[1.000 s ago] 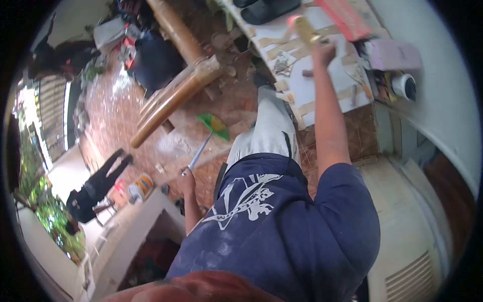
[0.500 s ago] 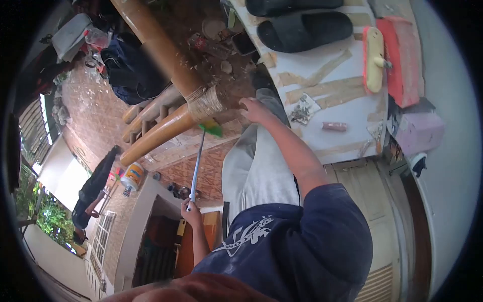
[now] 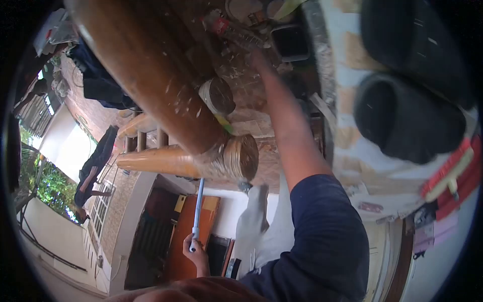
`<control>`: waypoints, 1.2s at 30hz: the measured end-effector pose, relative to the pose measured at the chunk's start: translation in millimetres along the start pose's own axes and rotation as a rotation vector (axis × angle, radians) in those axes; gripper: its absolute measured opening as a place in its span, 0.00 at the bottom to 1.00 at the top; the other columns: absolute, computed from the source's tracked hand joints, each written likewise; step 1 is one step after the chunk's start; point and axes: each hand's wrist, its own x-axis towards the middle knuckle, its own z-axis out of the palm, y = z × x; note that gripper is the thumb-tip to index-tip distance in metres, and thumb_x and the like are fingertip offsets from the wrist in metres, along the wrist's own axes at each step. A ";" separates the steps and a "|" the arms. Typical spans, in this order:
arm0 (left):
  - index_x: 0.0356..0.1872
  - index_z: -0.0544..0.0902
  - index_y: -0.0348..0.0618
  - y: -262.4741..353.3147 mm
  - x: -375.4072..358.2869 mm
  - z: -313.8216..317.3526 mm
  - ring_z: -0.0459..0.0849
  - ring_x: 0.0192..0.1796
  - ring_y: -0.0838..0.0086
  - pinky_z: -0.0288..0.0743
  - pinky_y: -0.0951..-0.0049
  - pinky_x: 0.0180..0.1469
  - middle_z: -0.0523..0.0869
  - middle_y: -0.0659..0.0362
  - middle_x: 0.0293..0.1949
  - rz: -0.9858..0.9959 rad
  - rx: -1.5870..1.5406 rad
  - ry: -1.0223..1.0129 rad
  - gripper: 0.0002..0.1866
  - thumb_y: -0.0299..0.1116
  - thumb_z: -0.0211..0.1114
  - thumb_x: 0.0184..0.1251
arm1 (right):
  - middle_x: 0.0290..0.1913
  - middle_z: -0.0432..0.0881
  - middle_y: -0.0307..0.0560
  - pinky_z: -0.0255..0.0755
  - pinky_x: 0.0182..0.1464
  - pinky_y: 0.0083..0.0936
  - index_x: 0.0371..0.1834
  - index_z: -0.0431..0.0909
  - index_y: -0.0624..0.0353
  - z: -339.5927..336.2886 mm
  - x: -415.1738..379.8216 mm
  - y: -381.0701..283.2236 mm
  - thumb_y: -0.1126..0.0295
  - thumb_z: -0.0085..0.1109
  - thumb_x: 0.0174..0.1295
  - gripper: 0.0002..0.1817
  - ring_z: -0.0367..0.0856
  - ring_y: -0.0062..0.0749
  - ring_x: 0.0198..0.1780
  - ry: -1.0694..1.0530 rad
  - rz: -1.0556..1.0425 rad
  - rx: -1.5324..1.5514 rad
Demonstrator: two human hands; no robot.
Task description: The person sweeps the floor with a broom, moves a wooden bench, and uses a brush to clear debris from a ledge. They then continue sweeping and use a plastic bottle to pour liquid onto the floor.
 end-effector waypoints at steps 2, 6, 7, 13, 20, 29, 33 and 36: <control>0.38 0.76 0.32 -24.1 8.8 2.9 0.74 0.33 0.77 0.68 0.78 0.35 0.76 0.58 0.33 0.077 0.040 0.026 0.08 0.21 0.52 0.59 | 0.51 0.75 0.60 0.67 0.53 0.42 0.58 0.68 0.52 -39.5 -3.5 -52.2 0.59 0.53 0.57 0.24 0.74 0.49 0.53 -0.085 -0.042 -0.245; 0.41 0.74 0.34 5.8 6.2 34.2 0.71 0.26 0.84 0.64 0.85 0.26 0.75 0.61 0.30 0.010 0.009 0.048 0.09 0.20 0.50 0.62 | 0.50 0.76 0.58 0.68 0.52 0.43 0.58 0.68 0.49 19.3 49.4 -26.2 0.60 0.49 0.59 0.22 0.75 0.47 0.53 -0.021 -0.119 -0.218; 0.42 0.74 0.34 10.9 8.5 38.4 0.71 0.24 0.85 0.64 0.85 0.25 0.74 0.61 0.29 -0.036 0.011 0.011 0.09 0.20 0.49 0.62 | 0.49 0.77 0.57 0.68 0.52 0.44 0.58 0.68 0.48 30.0 64.6 -19.2 0.60 0.48 0.59 0.22 0.75 0.47 0.53 -0.065 -0.104 -0.251; 0.47 0.70 0.35 -15.7 35.9 57.0 0.69 0.23 0.86 0.64 0.86 0.24 0.72 0.62 0.28 -0.128 -0.136 -0.122 0.11 0.20 0.50 0.64 | 0.46 0.79 0.54 0.70 0.50 0.43 0.58 0.68 0.47 48.4 31.6 -10.8 0.64 0.52 0.54 0.24 0.77 0.46 0.50 -0.037 -0.216 -0.580; 0.47 0.70 0.33 -80.7 50.8 42.6 0.69 0.26 0.84 0.65 0.84 0.27 0.72 0.62 0.30 0.026 -0.026 -0.112 0.11 0.20 0.50 0.63 | 0.47 0.78 0.54 0.69 0.53 0.41 0.57 0.70 0.48 33.7 -5.5 7.8 0.71 0.55 0.52 0.25 0.77 0.46 0.50 -0.245 -0.133 -0.442; 0.50 0.70 0.35 -134.4 32.2 50.0 0.69 0.25 0.86 0.64 0.86 0.24 0.72 0.63 0.30 -0.024 0.047 -0.033 0.14 0.20 0.51 0.63 | 0.45 0.79 0.56 0.72 0.48 0.40 0.61 0.67 0.40 89.7 44.7 43.2 0.71 0.54 0.52 0.29 0.77 0.49 0.47 -0.068 -0.203 -0.325; 0.50 0.69 0.35 -106.5 6.8 58.2 0.70 0.25 0.85 0.64 0.85 0.26 0.72 0.64 0.26 -0.120 -0.119 -0.048 0.14 0.21 0.50 0.63 | 0.44 0.79 0.56 0.72 0.49 0.40 0.60 0.67 0.37 72.9 -15.6 31.4 0.70 0.57 0.51 0.29 0.78 0.49 0.46 -0.054 -0.153 -0.264; 0.51 0.68 0.35 -101.6 -15.3 57.9 0.70 0.26 0.85 0.74 0.80 0.29 0.72 0.62 0.30 -0.115 -0.129 -0.059 0.14 0.21 0.49 0.64 | 0.43 0.79 0.56 0.72 0.48 0.39 0.57 0.71 0.39 59.4 -46.4 24.4 0.70 0.61 0.49 0.28 0.78 0.50 0.45 0.049 -0.109 -0.132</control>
